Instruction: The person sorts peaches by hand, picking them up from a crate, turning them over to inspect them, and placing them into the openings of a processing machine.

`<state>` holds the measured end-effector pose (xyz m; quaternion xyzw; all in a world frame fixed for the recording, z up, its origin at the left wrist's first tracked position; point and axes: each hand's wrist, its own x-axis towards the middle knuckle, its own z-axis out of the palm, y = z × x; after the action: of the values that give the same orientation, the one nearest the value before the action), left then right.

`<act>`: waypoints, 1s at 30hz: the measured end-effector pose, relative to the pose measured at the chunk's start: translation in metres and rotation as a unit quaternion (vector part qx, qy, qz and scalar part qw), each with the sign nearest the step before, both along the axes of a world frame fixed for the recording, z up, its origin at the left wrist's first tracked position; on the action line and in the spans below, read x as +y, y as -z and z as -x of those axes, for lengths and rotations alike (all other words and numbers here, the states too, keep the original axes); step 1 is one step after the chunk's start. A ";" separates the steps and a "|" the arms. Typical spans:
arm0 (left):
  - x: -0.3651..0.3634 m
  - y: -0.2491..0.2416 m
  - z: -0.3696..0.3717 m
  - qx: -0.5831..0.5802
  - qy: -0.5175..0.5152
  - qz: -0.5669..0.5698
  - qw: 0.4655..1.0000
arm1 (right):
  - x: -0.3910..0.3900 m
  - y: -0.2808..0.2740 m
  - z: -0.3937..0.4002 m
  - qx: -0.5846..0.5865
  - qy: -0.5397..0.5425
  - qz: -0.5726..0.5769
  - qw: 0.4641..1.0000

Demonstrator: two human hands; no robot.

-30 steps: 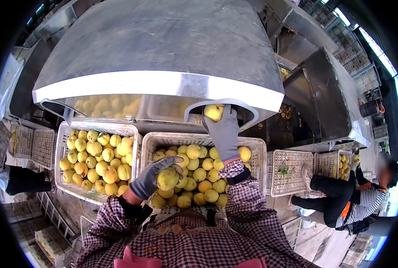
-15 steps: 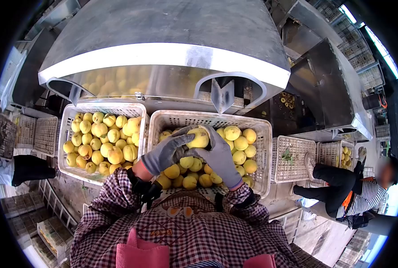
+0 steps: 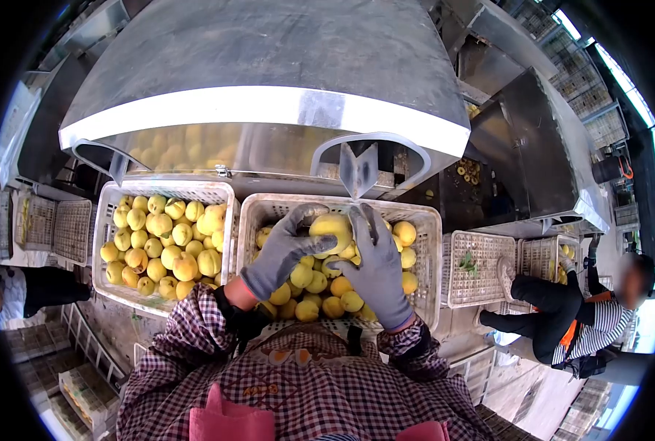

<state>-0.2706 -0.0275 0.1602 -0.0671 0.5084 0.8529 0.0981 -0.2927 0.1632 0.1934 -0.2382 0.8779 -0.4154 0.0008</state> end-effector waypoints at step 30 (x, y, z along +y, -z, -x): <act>-0.034 0.147 -0.045 -0.100 0.119 0.666 0.730 | -0.016 0.024 0.095 0.136 0.175 0.005 0.975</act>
<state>-0.2259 -0.0616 0.0137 -0.1391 0.9369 0.2657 0.1799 -0.3881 0.1477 0.1694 -0.1349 0.8959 -0.3769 -0.1928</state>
